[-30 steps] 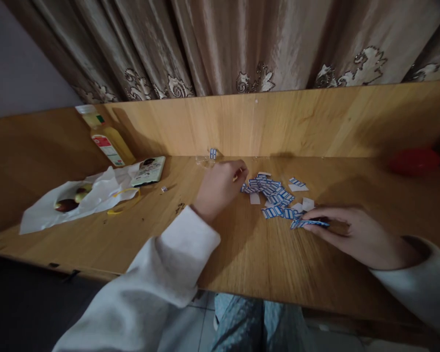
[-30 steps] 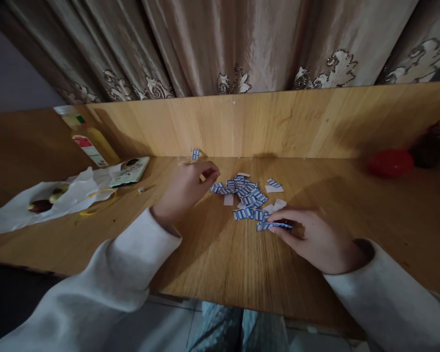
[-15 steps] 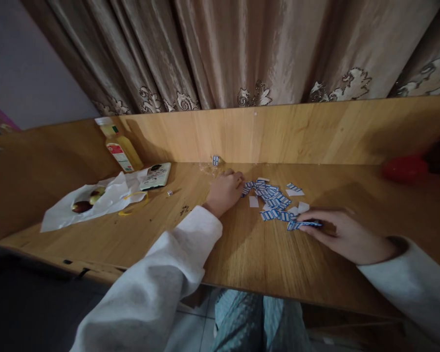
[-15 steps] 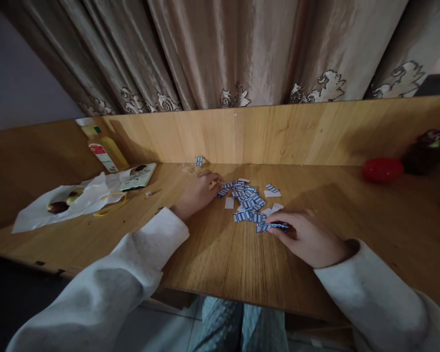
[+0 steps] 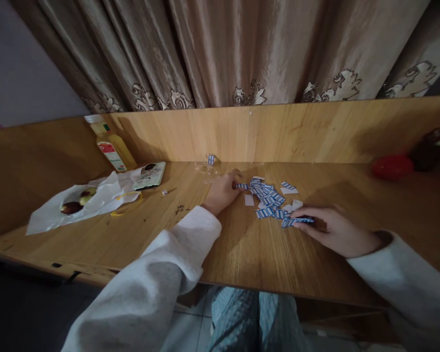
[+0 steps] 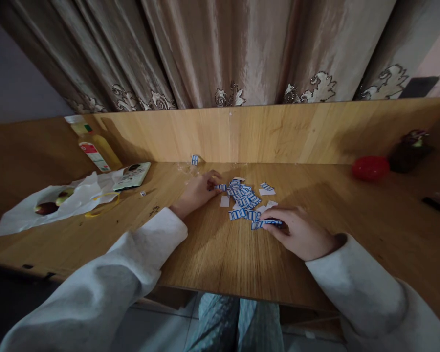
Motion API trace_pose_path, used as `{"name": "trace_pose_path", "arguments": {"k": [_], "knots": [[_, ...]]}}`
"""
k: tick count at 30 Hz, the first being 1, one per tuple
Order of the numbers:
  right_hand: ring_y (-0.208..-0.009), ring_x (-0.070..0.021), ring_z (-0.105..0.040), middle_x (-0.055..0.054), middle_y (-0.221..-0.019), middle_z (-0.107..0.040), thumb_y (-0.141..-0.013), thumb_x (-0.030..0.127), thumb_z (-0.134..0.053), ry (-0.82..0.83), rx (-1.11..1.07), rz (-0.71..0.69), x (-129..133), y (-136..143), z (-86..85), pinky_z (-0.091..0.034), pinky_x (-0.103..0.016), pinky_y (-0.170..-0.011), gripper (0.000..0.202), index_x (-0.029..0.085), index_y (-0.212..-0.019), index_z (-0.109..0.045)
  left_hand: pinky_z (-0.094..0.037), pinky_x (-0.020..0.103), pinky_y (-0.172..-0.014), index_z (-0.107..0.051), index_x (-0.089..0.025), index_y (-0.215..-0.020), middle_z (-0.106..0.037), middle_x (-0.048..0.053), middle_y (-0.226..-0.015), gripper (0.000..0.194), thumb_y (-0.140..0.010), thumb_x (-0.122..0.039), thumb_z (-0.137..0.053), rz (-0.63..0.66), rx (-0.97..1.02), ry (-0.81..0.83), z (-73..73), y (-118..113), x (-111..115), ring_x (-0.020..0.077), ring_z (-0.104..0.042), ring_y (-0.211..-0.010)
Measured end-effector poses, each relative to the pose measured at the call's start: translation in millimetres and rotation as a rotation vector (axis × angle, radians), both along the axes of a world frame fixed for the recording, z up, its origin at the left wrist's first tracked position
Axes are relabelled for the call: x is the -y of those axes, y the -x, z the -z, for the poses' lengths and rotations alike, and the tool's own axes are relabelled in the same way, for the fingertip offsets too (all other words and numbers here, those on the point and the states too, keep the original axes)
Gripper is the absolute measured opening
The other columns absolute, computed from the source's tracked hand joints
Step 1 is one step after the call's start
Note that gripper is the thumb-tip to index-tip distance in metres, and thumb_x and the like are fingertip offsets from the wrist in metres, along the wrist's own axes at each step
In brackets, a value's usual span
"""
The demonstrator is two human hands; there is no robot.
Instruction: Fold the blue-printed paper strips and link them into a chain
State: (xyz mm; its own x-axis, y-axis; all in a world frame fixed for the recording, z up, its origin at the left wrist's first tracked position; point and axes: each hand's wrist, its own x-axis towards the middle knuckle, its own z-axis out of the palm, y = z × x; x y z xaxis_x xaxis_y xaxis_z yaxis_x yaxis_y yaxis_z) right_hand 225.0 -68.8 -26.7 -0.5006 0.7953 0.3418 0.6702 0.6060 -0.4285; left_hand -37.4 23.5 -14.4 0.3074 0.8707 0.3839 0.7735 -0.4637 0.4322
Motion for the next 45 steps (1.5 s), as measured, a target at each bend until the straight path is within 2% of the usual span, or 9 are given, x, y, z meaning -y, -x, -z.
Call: {"name": "trace_pose_path", "arguments": {"k": [3, 9, 14, 16, 21, 26, 30, 39, 45], "knots": [[-0.084, -0.0177, -0.066, -0.002, -0.095, -0.071, -0.083, 0.029, -0.052, 0.005, -0.030, -0.005, -1, 0, 1.2, -0.051, -0.032, -0.078, 0.018, 0.022, -0.093, -0.066, -0.041, 0.023, -0.060, -0.055, -0.017, -0.107, -0.059, -0.001, -0.074, 0.041, -0.068, -0.011, -0.063, -0.017, 0.151, -0.001, 2.7, 3, -4, 0.0116, -0.054, -0.064], [-0.081, -0.0189, -0.067, -0.003, -0.095, -0.072, -0.081, 0.031, -0.054, 0.056, -0.070, 0.023, -1, 1, 0.5, -0.053, -0.032, -0.072, 0.019, 0.022, -0.090, -0.068, -0.042, 0.024, -0.061, -0.060, -0.013, -0.079, -0.060, 0.002, -0.073, 0.008, -0.072, -0.017, -0.062, 0.092, 0.328, 0.060, -9.4, -4, 8, 0.0114, -0.055, -0.067], [-0.075, -0.0179, -0.067, -0.002, -0.089, -0.072, -0.080, 0.031, -0.056, 0.117, -0.112, 0.027, -3, 0, -1.2, -0.054, -0.030, -0.068, 0.018, 0.022, -0.089, -0.069, -0.045, 0.023, -0.062, -0.059, -0.012, -0.079, -0.062, 0.002, -0.076, 0.021, -0.073, -0.031, -0.066, 0.564, 0.388, 0.419, -14.3, -35, 45, 0.0102, -0.057, -0.067], [-0.073, -0.0173, -0.067, -0.002, -0.086, -0.072, -0.078, 0.027, -0.056, 0.118, -0.113, 0.014, -3, 0, -2.0, -0.054, -0.029, -0.067, 0.017, 0.022, -0.088, -0.069, -0.044, 0.024, -0.064, -0.061, -0.013, -0.078, -0.061, 0.002, -0.076, 0.016, -0.074, -0.029, -0.065, 0.643, 0.309, 0.408, -8.7, -49, 58, 0.0107, -0.055, -0.070], [-0.070, -0.0164, -0.066, -0.003, -0.082, -0.071, -0.077, 0.021, -0.054, 0.132, -0.141, -0.007, -2, 3, -3.6, -0.054, -0.028, -0.065, 0.015, 0.020, -0.085, -0.068, -0.040, 0.025, -0.073, -0.059, -0.016, -0.070, -0.058, 0.000, -0.084, 0.006, -0.072, -0.013, -0.064, 0.534, 0.209, 0.093, 6.4, -70, 68, 0.0120, -0.053, -0.082], [-0.080, -0.0183, -0.067, -0.004, -0.094, -0.070, -0.079, 0.025, -0.054, 0.263, -0.229, -0.050, 4, 5, -5.5, -0.056, -0.031, -0.073, 0.021, 0.022, -0.095, -0.067, -0.037, 0.022, -0.060, -0.049, -0.019, -0.088, -0.053, -0.003, -0.077, 0.022, -0.072, -0.012, -0.062, 0.480, 0.253, 0.106, 7.6, -71, 68, 0.0097, -0.050, -0.068], [-0.090, -0.0194, -0.066, -0.003, -0.102, -0.069, -0.077, 0.030, -0.059, 0.319, -0.234, -0.076, 7, 4, -7.5, -0.054, -0.033, -0.083, 0.028, 0.025, -0.104, -0.066, -0.037, 0.023, -0.064, -0.046, -0.018, -0.079, -0.053, -0.002, -0.078, 0.016, -0.073, -0.011, -0.060, 0.478, 0.155, 0.048, 4.2, -70, 70, 0.0117, -0.050, -0.074], [-0.081, -0.0192, -0.068, -0.003, -0.089, -0.073, -0.079, 0.030, -0.056, 0.241, -0.273, 0.029, 1, 5, -2.2, -0.056, -0.034, -0.079, 0.018, 0.022, -0.085, -0.070, -0.040, 0.024, -0.064, -0.052, -0.017, -0.081, -0.057, 0.000, -0.078, 0.004, -0.078, -0.016, -0.054, 0.513, 0.108, 0.068, -0.3, -73, 77, 0.0121, -0.053, -0.073], [-0.084, -0.0210, -0.068, -0.004, -0.092, -0.072, -0.076, 0.039, -0.061, 0.167, -0.329, 0.109, 7, -4, -18.5, -0.056, -0.035, -0.079, 0.020, 0.024, -0.088, -0.069, -0.040, 0.023, -0.067, -0.053, -0.017, -0.079, -0.059, 0.000, -0.080, 0.010, -0.078, -0.007, -0.051, 0.531, 0.112, 0.023, -11.7, -64, 74, 0.0115, -0.054, -0.076]]}}
